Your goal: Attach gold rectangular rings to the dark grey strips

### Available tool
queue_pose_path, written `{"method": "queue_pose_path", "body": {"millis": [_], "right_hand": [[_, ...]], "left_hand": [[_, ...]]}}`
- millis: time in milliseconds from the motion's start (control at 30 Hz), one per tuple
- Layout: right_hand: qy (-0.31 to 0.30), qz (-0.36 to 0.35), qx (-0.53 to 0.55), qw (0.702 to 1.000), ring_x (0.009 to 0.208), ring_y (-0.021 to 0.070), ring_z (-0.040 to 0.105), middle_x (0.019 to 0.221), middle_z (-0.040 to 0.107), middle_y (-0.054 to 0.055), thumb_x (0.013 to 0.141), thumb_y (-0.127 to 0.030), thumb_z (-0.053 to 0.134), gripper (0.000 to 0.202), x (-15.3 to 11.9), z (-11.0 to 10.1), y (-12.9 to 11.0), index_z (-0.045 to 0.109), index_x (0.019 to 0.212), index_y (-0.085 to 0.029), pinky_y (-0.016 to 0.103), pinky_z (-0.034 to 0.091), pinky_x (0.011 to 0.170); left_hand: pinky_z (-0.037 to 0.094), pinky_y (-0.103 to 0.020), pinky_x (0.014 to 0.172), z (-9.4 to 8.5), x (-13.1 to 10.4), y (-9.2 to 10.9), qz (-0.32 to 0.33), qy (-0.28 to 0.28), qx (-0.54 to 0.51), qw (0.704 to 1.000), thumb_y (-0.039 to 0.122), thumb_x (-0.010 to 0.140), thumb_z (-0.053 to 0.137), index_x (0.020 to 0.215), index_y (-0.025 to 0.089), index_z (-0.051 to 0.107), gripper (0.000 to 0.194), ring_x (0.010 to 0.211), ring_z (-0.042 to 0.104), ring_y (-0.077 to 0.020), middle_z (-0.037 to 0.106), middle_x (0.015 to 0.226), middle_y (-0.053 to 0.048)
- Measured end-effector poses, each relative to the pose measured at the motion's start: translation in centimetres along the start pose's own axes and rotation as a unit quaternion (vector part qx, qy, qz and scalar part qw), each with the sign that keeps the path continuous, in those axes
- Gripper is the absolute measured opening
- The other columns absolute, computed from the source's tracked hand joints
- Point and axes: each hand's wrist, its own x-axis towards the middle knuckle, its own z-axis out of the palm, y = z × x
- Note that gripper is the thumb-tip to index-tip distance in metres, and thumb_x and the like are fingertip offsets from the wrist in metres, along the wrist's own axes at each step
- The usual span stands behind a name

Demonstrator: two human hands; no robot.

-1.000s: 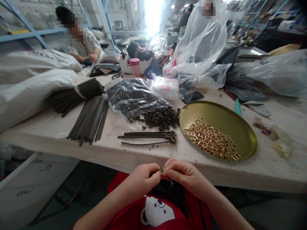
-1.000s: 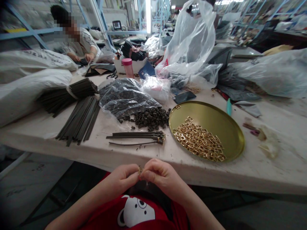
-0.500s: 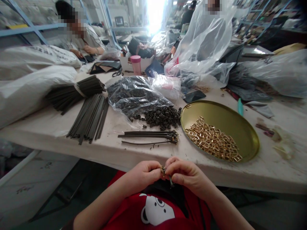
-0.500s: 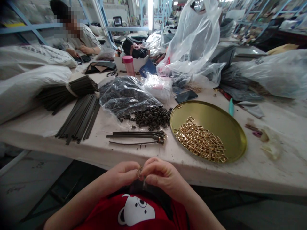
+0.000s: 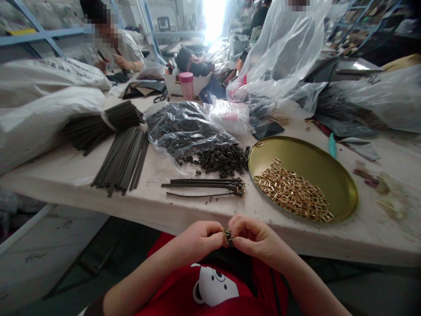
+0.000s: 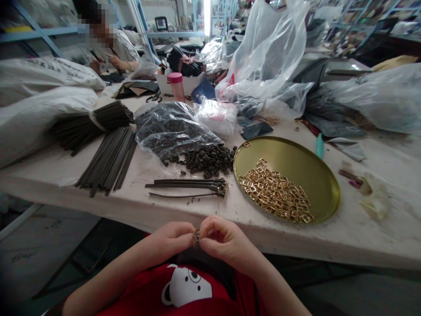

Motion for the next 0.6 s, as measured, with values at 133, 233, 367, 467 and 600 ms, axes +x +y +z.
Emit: {"method": "queue_pose_path", "body": {"millis": [133, 233, 367, 467, 600], "right_hand": [[0.026, 0.070, 0.064, 0.995, 0.064, 0.0100, 0.050, 0.068, 0.054, -0.002, 0.070, -0.031, 0.065, 0.018, 0.1, 0.2, 0.1, 0.053, 0.071, -0.018, 0.022, 0.040, 0.060], [0.063, 0.090, 0.063, 0.992, 0.061, 0.0092, 0.050, 0.065, 0.054, -0.004, 0.070, -0.030, 0.064, 0.018, 0.0, 0.7, 0.2, 0.052, 0.075, -0.018, 0.021, 0.040, 0.058], [0.109, 0.027, -0.062, 0.992, 0.063, 0.0101, 0.050, 0.069, 0.053, -0.003, 0.072, -0.021, 0.059, 0.007, -0.2, 1.1, 0.8, 0.053, 0.074, -0.019, 0.022, 0.041, 0.059], [0.133, 0.013, -0.090, 0.987, 0.063, 0.0110, 0.051, 0.069, 0.053, -0.003, 0.071, -0.018, 0.059, 0.008, -0.2, 1.1, 1.5, 0.053, 0.076, -0.019, 0.023, 0.042, 0.059], [0.183, 0.011, -0.086, 0.979, 0.059, 0.0117, 0.052, 0.066, 0.053, -0.003, 0.071, -0.022, 0.062, 0.013, -0.2, 1.2, 2.1, 0.052, 0.077, -0.019, 0.024, 0.044, 0.055]], "left_hand": [[0.026, -0.019, 0.047, 0.2, -0.2, 0.3, 0.009, 0.013, 0.038, 0.999, 0.034, 0.077, 0.041, 0.067, 0.014, 0.054, 0.026, 0.056, 0.038, -0.0092, 0.040, 0.058, 0.005], [0.025, -0.020, 0.047, 0.4, -0.3, 0.6, 0.032, 0.030, 0.087, 0.995, 0.032, 0.079, 0.038, 0.065, 0.015, 0.051, 0.025, 0.056, 0.038, -0.0093, 0.040, 0.058, 0.006], [0.030, -0.021, 0.054, 0.7, -0.6, 0.8, 0.056, 0.046, 0.164, 0.984, 0.026, 0.082, 0.034, 0.070, 0.016, 0.050, 0.021, 0.062, 0.044, -0.0116, 0.049, 0.065, 0.003], [0.032, -0.022, 0.058, 0.8, -0.8, 0.8, 0.067, 0.033, 0.182, 0.980, 0.025, 0.082, 0.035, 0.078, 0.017, 0.050, 0.018, 0.067, 0.046, -0.0133, 0.055, 0.074, 0.000], [0.031, -0.022, 0.055, 0.9, -0.8, 0.8, 0.073, 0.054, 0.183, 0.979, 0.032, 0.086, 0.031, 0.074, 0.018, 0.048, 0.025, 0.063, 0.045, -0.0135, 0.052, 0.071, 0.000]]}}
